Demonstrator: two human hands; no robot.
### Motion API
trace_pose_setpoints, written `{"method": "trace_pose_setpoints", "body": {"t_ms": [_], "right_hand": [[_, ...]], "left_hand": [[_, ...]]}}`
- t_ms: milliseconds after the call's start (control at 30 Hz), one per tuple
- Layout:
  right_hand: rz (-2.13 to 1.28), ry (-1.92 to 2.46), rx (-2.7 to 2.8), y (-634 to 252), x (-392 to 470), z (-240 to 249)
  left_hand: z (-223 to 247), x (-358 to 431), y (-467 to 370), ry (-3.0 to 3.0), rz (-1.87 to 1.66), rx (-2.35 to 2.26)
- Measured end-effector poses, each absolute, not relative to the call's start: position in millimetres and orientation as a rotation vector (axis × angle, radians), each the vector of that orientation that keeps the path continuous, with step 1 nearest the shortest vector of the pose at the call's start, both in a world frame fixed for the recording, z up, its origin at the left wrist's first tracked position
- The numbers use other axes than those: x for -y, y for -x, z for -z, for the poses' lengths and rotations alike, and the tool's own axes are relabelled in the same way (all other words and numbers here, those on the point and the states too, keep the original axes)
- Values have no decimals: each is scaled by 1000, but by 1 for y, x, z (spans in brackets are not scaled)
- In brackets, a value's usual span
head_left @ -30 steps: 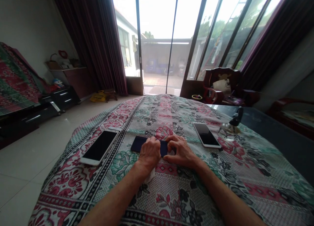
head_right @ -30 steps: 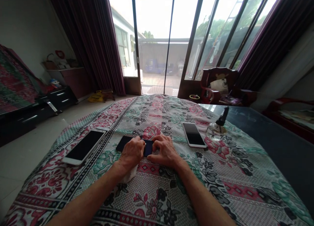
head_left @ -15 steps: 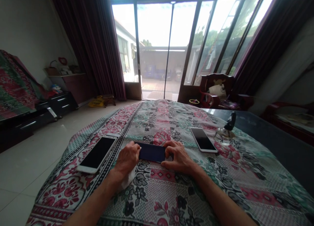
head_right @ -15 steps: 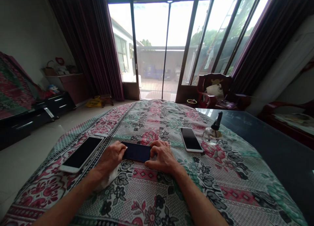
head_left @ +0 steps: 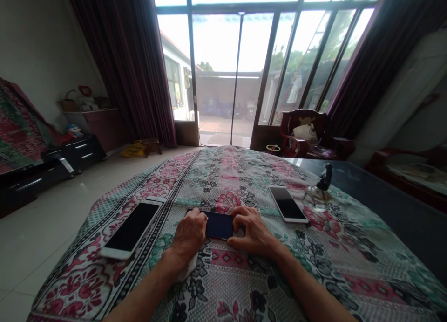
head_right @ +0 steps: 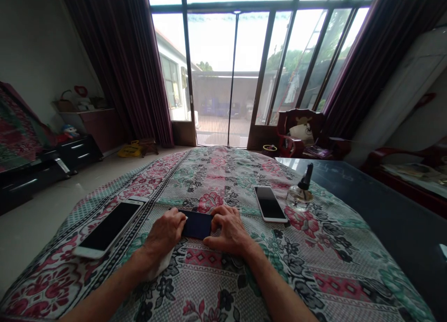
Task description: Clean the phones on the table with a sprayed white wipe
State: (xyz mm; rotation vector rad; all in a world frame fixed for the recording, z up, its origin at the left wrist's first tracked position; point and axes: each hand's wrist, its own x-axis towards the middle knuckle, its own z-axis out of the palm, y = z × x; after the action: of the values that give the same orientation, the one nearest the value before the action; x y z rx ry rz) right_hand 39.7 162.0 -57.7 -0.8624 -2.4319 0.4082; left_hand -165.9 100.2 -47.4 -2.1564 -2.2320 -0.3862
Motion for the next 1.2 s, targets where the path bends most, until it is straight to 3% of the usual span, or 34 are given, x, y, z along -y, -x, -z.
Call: {"method": "trace_pose_setpoints", "body": {"t_ms": [200, 633, 1200], "right_hand": [[-402, 865, 2447, -39, -163, 59], [-411, 870, 2449, -40, -163, 59], [-406, 868, 2454, -39, -162, 58]], "left_hand": [[48, -104, 143, 2256, 450, 2122], [47, -97, 197, 2034, 434, 2326], [55, -109, 160, 2137, 457, 2148]]}}
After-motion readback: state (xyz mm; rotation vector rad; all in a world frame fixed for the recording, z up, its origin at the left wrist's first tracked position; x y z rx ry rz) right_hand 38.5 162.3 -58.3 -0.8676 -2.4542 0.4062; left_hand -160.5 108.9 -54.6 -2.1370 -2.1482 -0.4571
